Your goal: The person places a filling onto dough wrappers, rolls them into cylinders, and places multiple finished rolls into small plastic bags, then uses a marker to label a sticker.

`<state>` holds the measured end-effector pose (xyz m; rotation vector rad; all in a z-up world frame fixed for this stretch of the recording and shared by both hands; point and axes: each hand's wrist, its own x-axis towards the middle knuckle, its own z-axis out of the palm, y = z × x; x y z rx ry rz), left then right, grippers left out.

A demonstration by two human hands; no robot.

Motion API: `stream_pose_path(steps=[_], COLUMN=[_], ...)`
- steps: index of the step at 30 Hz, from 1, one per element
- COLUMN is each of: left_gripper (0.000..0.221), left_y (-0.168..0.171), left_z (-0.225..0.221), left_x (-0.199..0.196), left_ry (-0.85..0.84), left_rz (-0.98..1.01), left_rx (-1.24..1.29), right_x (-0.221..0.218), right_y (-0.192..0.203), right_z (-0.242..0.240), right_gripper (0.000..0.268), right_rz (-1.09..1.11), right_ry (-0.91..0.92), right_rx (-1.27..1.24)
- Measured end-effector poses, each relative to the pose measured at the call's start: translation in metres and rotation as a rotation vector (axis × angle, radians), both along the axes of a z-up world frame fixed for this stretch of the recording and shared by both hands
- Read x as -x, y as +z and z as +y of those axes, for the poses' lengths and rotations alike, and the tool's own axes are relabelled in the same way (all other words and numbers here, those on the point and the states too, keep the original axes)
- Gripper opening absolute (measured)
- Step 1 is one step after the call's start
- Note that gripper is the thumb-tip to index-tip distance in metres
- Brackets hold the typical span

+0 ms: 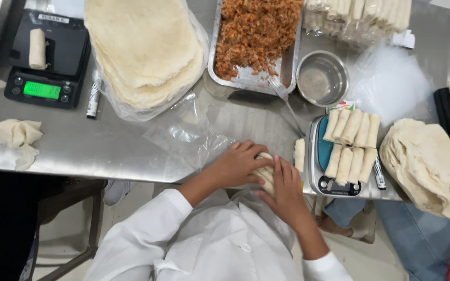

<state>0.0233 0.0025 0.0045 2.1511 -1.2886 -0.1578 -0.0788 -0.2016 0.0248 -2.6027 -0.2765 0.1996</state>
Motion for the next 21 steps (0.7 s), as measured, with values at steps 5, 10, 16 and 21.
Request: stream_pose_path(steps=[5, 10, 16, 21], left_gripper=[0.050, 0.035, 0.010, 0.011], left_y=[0.015, -0.005, 0.020, 0.046], left_z=[0.024, 0.068, 0.070, 0.055], left_x=[0.056, 0.072, 0.070, 0.071], left_ry=[0.485, 0.791, 0.732, 0.623], left_rz=[-0.475, -0.376, -0.316, -0.355], left_rx=[0.179, 0.074, 0.400, 0.560], right_x=[0.005, 0.000, -0.007, -0.009], right_y=[-0.031, -0.030, 0.005, -0.061], right_z=[0.008, 0.012, 0.039, 0.041], right_gripper=[0.071, 0.064, 0.068, 0.065], right_rz=[-0.516, -0.525, -0.119, -0.221], right_ry=[-0.101, -0.158, -0.041, -0.344], right_rx=[-0.020, -0.174, -0.602, -1.006])
